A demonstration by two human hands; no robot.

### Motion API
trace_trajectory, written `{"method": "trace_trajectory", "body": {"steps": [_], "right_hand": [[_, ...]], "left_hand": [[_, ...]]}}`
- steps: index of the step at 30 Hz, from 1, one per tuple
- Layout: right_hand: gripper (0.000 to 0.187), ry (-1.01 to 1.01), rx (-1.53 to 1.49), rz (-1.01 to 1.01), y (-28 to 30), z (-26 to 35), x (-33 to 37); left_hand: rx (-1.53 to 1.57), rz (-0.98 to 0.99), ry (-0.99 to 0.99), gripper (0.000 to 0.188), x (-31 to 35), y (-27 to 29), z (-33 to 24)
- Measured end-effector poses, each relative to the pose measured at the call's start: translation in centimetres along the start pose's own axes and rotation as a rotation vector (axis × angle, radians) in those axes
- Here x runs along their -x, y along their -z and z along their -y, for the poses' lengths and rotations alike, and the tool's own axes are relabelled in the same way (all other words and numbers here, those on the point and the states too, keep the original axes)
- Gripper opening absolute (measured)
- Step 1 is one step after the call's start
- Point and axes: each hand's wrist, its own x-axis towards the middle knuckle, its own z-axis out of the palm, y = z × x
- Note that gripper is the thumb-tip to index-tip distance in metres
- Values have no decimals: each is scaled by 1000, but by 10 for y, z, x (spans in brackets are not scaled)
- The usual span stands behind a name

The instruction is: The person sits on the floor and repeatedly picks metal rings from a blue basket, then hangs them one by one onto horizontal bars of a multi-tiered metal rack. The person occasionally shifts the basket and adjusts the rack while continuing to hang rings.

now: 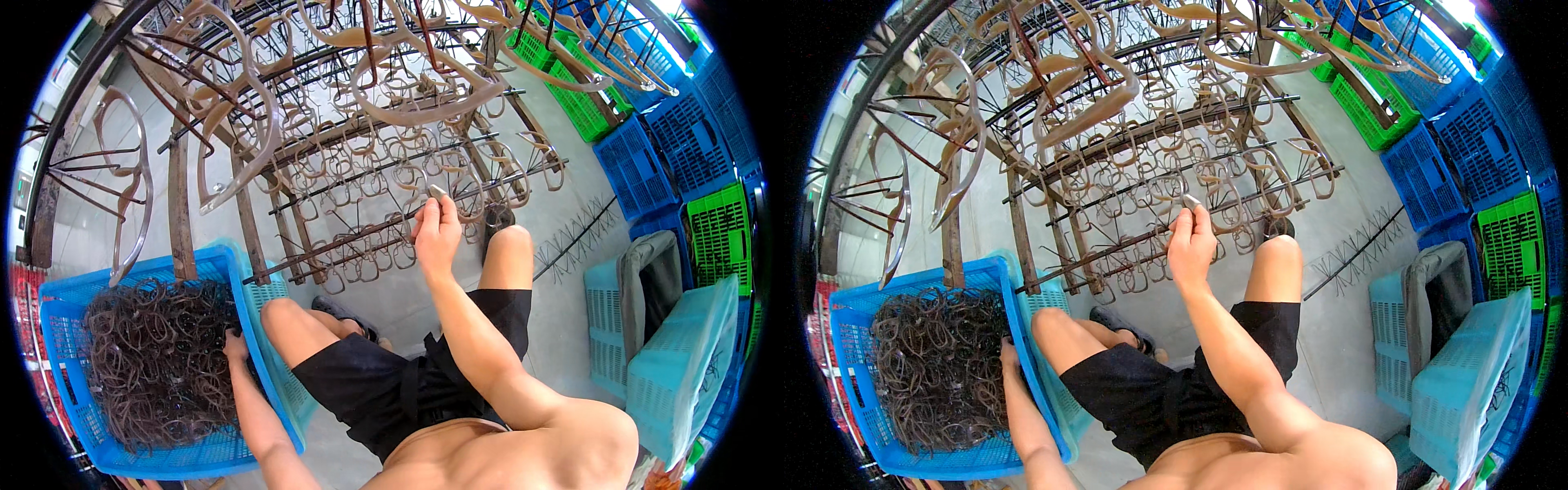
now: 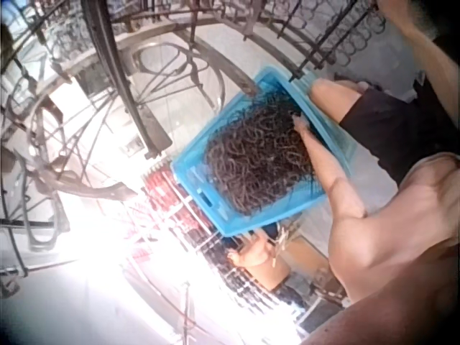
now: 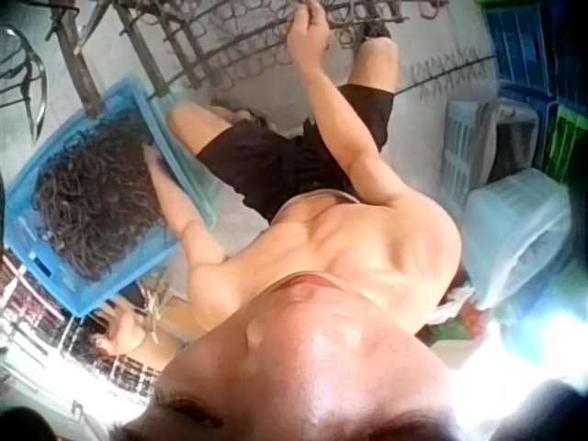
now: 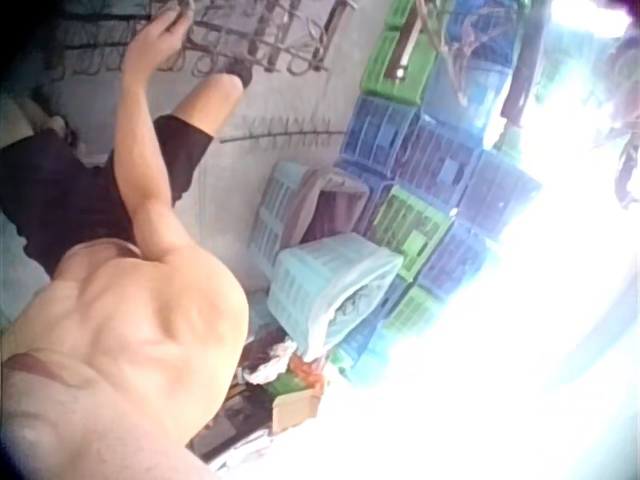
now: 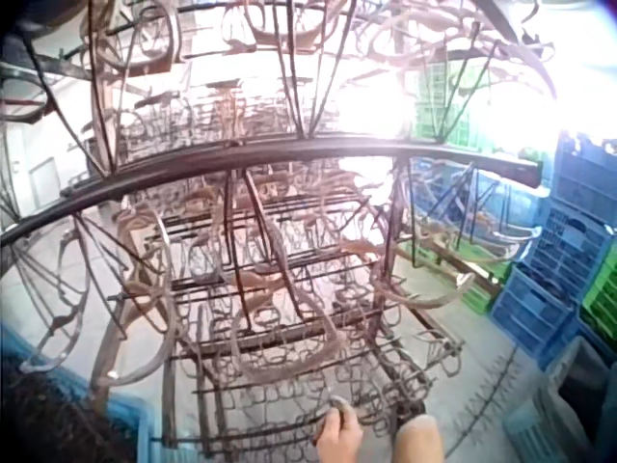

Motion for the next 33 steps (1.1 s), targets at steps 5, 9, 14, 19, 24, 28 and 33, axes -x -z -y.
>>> {"method": "trace_trajectory", "body": {"steps": [5,9,14,19,24,28,33], "right_hand": [[14,-25,-60,-51,3,-2,-3],[14,-40,-110,-22,3,-4,-6],[18,-56,-109,-36,-2,-1,-4],[16,-91,-118,20,-17,-1,6],[26,31,156,43,-17,-13,8],[20,111,249,36,-8,-13,-1],[19,49,275,81,-1,-5,-7]], "left_hand": [[5,16,-55,40,17,11,-21],[-93,-201,10,30,60,34,-49],[-79,-306,-190,21,91,67,-60],[221,-438,-440,17,97,71,-57],[313,-165,-172,34,95,55,-57],[543,-343,-476,53,88,41,-50],[465,-133,-273,52,111,71,-81]]}}
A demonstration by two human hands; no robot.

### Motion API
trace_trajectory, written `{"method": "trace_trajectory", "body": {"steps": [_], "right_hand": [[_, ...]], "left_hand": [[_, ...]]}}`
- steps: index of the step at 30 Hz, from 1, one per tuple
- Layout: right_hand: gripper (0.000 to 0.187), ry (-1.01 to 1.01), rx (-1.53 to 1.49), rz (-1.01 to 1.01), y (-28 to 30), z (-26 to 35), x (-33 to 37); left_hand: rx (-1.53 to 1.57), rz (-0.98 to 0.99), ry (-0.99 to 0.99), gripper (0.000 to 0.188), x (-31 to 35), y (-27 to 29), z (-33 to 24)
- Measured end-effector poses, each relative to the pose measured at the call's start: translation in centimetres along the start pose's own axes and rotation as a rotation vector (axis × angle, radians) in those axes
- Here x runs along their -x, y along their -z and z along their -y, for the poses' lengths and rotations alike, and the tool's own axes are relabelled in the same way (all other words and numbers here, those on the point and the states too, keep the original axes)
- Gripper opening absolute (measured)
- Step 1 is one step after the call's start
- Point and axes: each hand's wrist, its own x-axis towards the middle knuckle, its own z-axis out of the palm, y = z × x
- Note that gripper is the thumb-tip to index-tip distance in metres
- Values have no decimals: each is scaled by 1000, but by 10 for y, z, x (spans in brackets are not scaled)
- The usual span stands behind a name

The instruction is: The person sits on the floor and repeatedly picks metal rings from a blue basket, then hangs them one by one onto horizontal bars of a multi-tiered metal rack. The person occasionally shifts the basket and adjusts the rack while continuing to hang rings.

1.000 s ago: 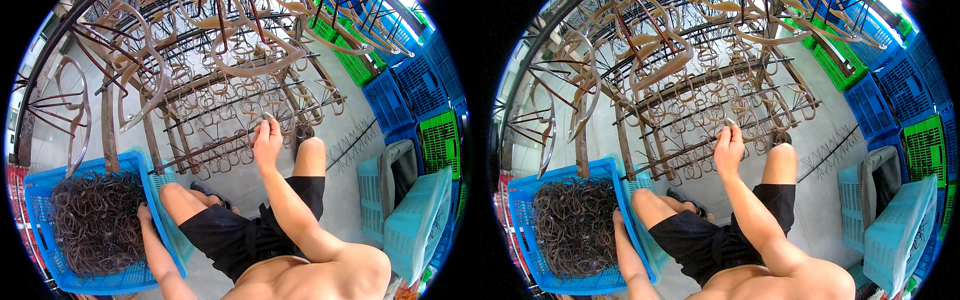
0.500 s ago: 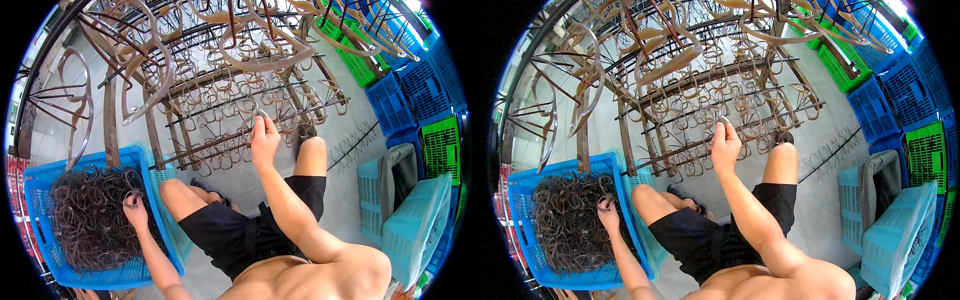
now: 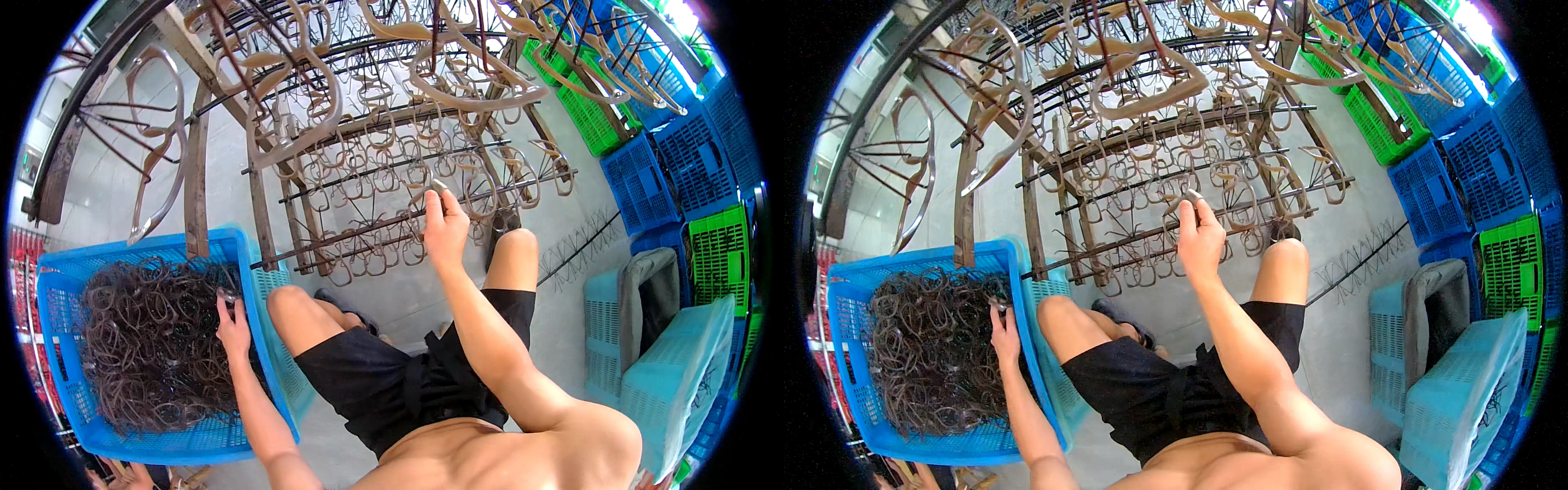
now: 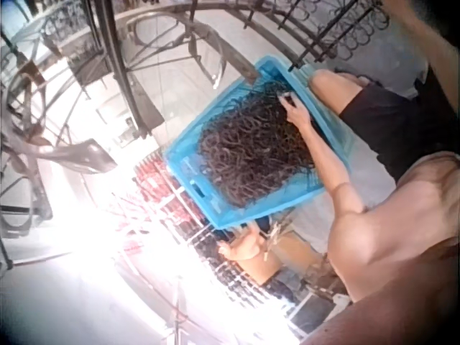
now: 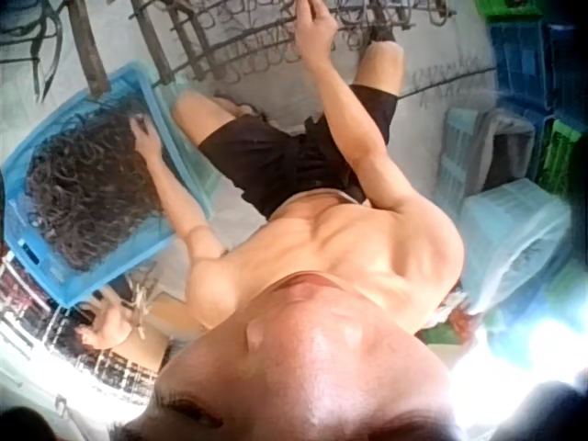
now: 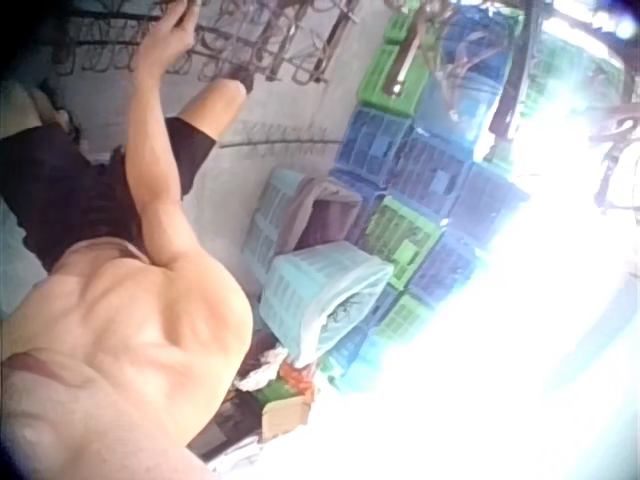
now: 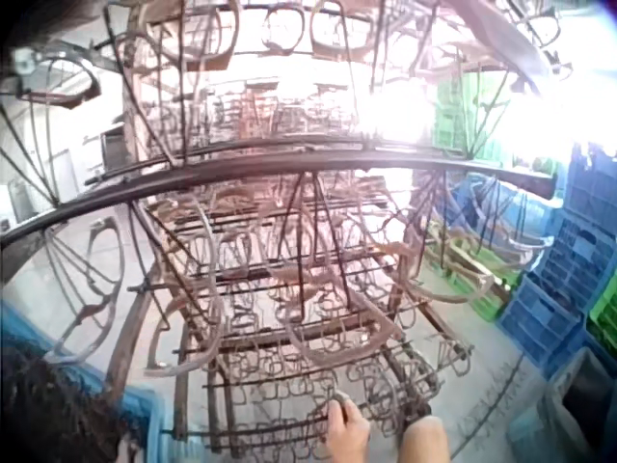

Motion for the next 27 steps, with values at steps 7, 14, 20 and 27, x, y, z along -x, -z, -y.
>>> {"method": "trace_trajectory", "body": {"steps": [7,14,20,27], "right_hand": [[18,37,-61,-18,-9,1,3],[20,16,-100,16,-7,-3,3],[20,46,-33,-57,-3,-6,-3],[25,553,729,-99,5,29,18]], "left_hand": [[518,53,82,34,-30,-3,22],[577,24,67,10,-37,-11,23],[329,-267,33,12,-21,-9,25],[-401,-725,-475,12,54,34,-20]]}}
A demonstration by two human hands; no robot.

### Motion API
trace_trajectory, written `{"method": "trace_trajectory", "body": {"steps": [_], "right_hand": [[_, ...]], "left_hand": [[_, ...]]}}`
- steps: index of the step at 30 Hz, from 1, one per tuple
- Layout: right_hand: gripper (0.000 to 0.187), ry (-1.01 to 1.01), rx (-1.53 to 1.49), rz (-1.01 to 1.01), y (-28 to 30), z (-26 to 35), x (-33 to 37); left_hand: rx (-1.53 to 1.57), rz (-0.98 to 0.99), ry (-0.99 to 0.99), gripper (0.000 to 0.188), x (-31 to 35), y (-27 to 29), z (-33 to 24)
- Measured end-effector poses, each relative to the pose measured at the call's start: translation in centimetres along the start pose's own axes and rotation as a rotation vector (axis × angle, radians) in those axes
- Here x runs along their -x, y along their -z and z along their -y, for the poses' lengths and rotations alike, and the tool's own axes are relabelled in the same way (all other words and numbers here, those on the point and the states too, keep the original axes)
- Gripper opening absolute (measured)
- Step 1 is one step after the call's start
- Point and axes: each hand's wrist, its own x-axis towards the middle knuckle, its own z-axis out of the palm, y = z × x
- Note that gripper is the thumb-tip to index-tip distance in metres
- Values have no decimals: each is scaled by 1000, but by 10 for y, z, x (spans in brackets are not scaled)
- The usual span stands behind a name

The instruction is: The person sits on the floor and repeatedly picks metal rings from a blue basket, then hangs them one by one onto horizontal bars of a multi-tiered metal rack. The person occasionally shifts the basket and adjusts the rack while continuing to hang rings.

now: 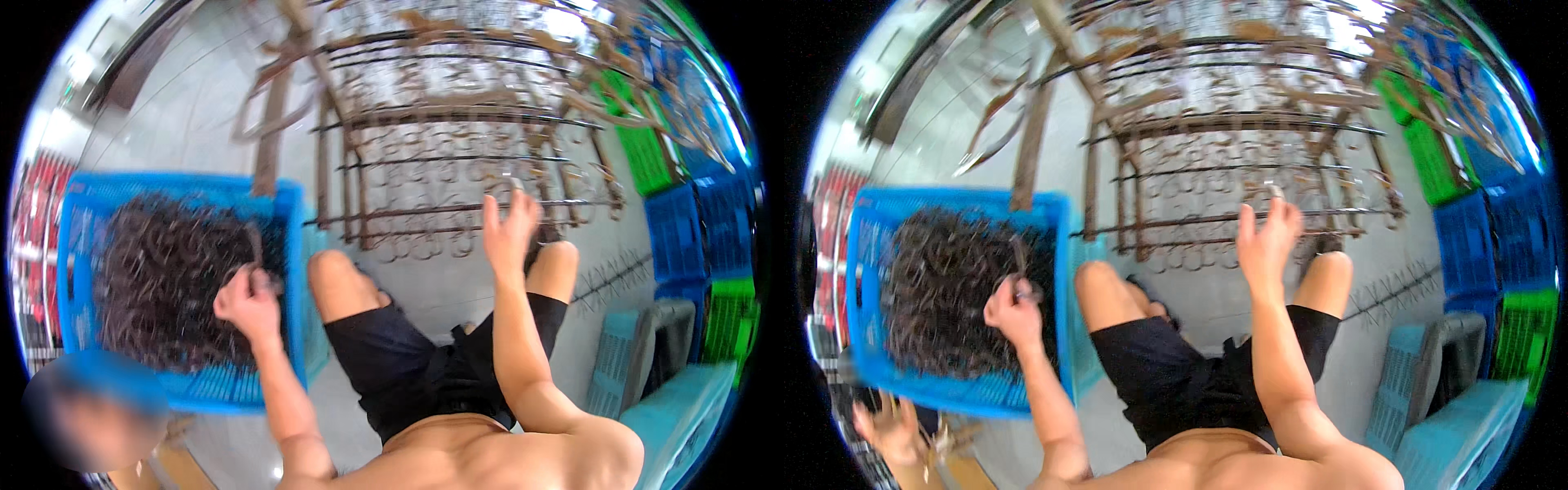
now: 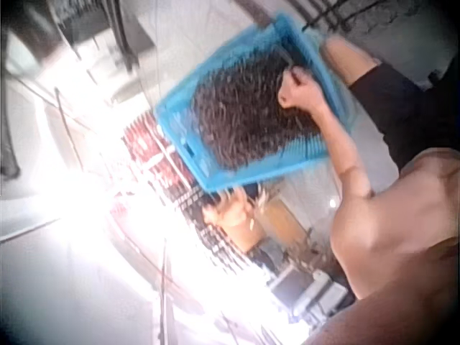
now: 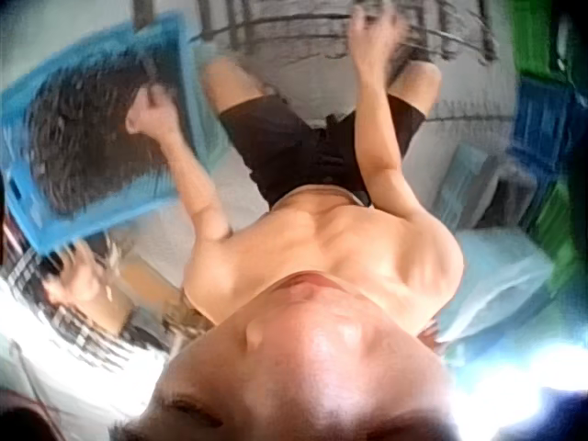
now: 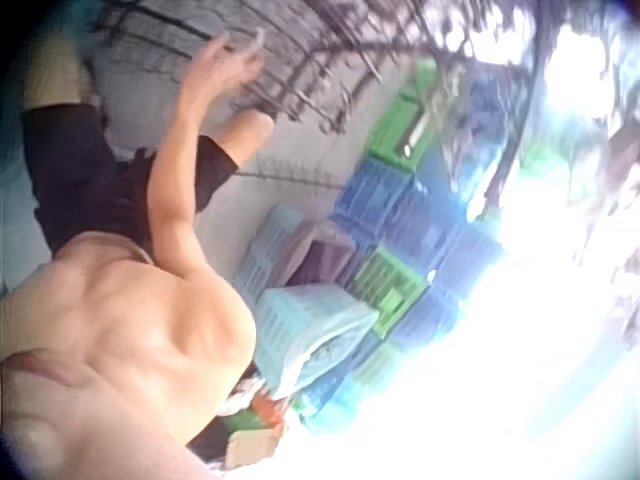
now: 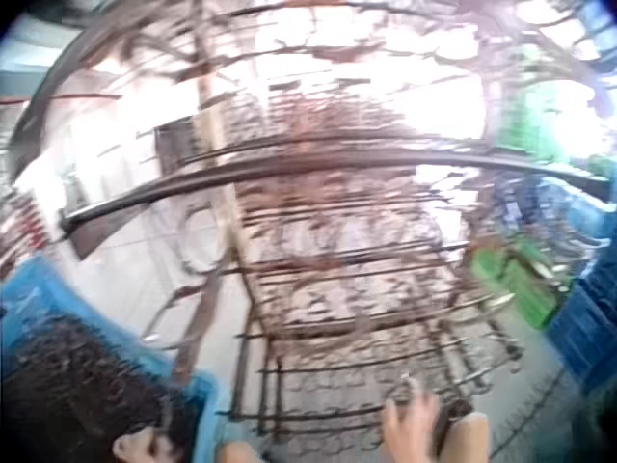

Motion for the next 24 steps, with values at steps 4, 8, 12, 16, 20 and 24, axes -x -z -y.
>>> {"method": "trace_trajectory", "body": {"steps": [4,8,12,16,20,24], "right_hand": [[36,279,-326,265,22,72,41],[43,-124,-1204,994,0,110,89],[42,-330,-1459,1125,2,102,96],[34,-376,-1421,1093,7,92,95],[28,-265,-1232,951,15,89,94],[21,-678,-1472,1029,13,80,81]], "left_hand": [[41,25,-222,12,4,29,-50],[612,156,-73,10,27,25,-79],[1407,433,605,8,37,23,-99],[1797,513,947,9,45,10,-116],[2059,572,1203,17,55,3,-129],[1982,547,1058,22,58,8,-145]]}}
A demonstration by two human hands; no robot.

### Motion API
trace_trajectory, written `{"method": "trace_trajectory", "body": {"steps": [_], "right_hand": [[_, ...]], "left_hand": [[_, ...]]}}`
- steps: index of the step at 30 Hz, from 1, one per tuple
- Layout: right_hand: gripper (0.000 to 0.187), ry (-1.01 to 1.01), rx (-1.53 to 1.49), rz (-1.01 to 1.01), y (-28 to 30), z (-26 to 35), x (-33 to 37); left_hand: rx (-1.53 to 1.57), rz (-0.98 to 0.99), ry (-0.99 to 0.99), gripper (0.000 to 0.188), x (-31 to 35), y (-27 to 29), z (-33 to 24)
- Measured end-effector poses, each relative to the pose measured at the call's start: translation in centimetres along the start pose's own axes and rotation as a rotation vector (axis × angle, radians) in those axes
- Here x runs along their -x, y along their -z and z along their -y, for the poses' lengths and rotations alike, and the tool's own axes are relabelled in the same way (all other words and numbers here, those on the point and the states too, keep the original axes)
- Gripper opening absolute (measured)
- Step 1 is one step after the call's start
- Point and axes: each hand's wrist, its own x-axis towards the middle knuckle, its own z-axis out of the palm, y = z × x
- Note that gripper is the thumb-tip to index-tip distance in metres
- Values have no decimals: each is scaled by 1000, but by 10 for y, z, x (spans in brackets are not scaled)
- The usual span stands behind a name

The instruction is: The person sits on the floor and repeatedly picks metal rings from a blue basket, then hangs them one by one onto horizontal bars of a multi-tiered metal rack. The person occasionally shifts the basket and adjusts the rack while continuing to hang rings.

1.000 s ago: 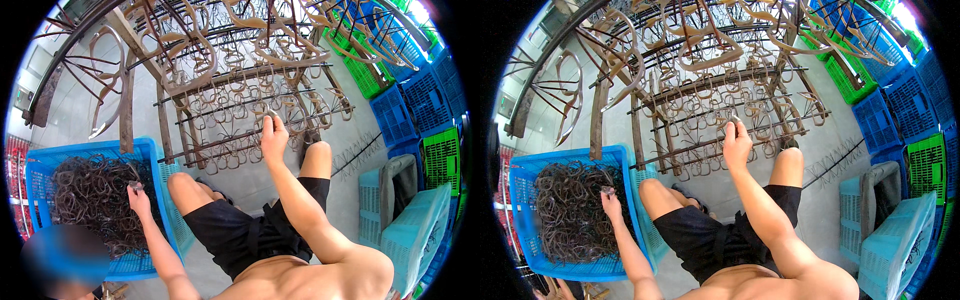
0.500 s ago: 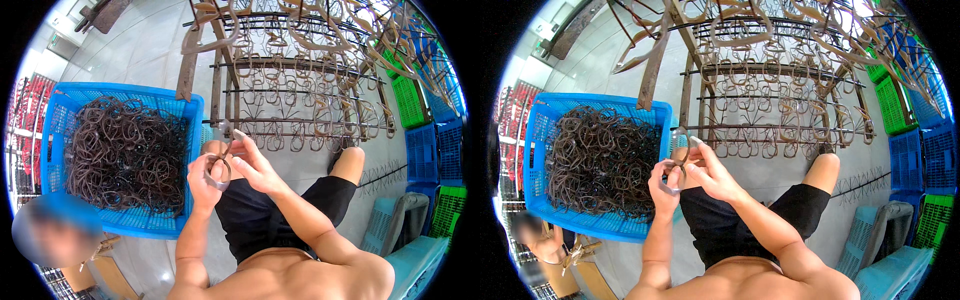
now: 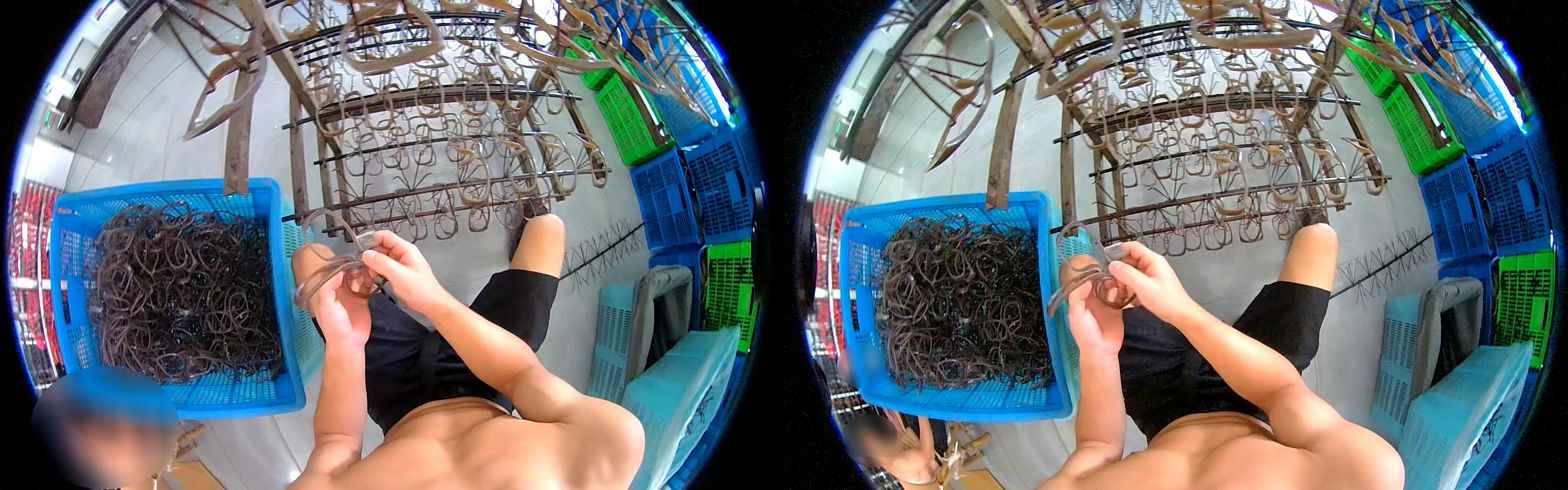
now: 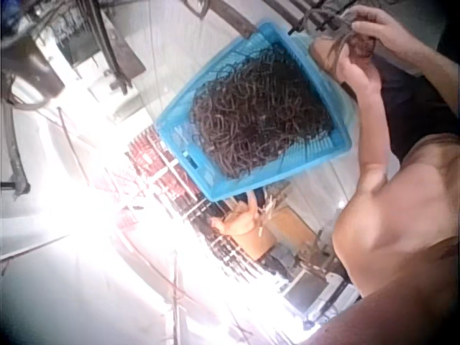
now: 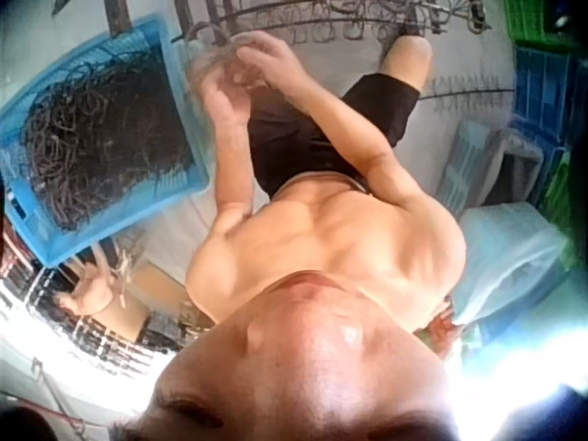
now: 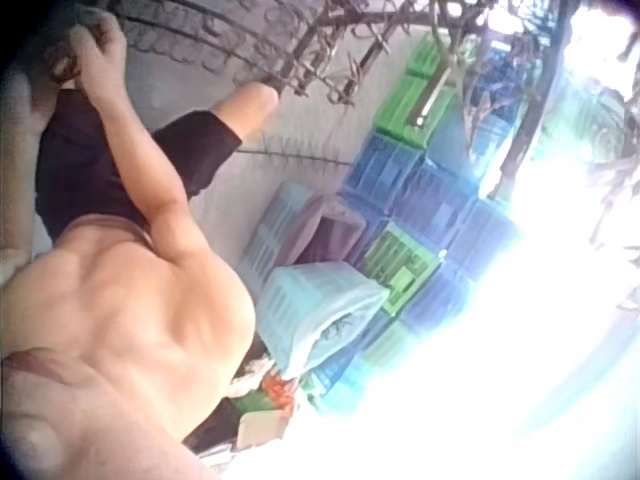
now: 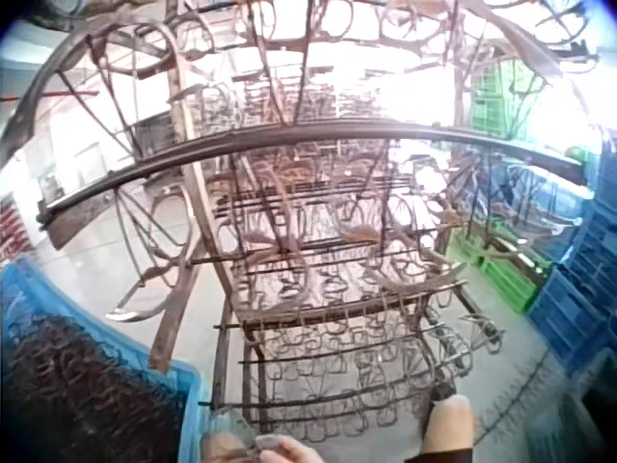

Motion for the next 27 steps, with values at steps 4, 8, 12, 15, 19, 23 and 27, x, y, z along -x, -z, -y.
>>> {"method": "trace_trajectory", "body": {"steps": [4,8,12,15,19,23,27], "right_hand": [[16,-206,-181,-42,16,9,0],[17,-115,-30,-112,11,9,8],[20,-15,176,-76,7,4,14],[17,306,280,-414,7,5,6],[15,491,151,-681,34,20,-30],[17,576,328,-882,50,20,-66],[22,512,407,-969,45,22,-76]], "left_hand": [[-210,152,-353,48,-8,14,5],[-330,311,-527,72,-3,7,1],[-180,-1,-308,48,-6,-5,-4],[-137,24,-251,39,-8,-5,-4],[-135,69,-49,44,-4,-3,-13],[7,-39,284,50,-15,-1,-17],[142,-69,455,50,-19,20,-13]]}}
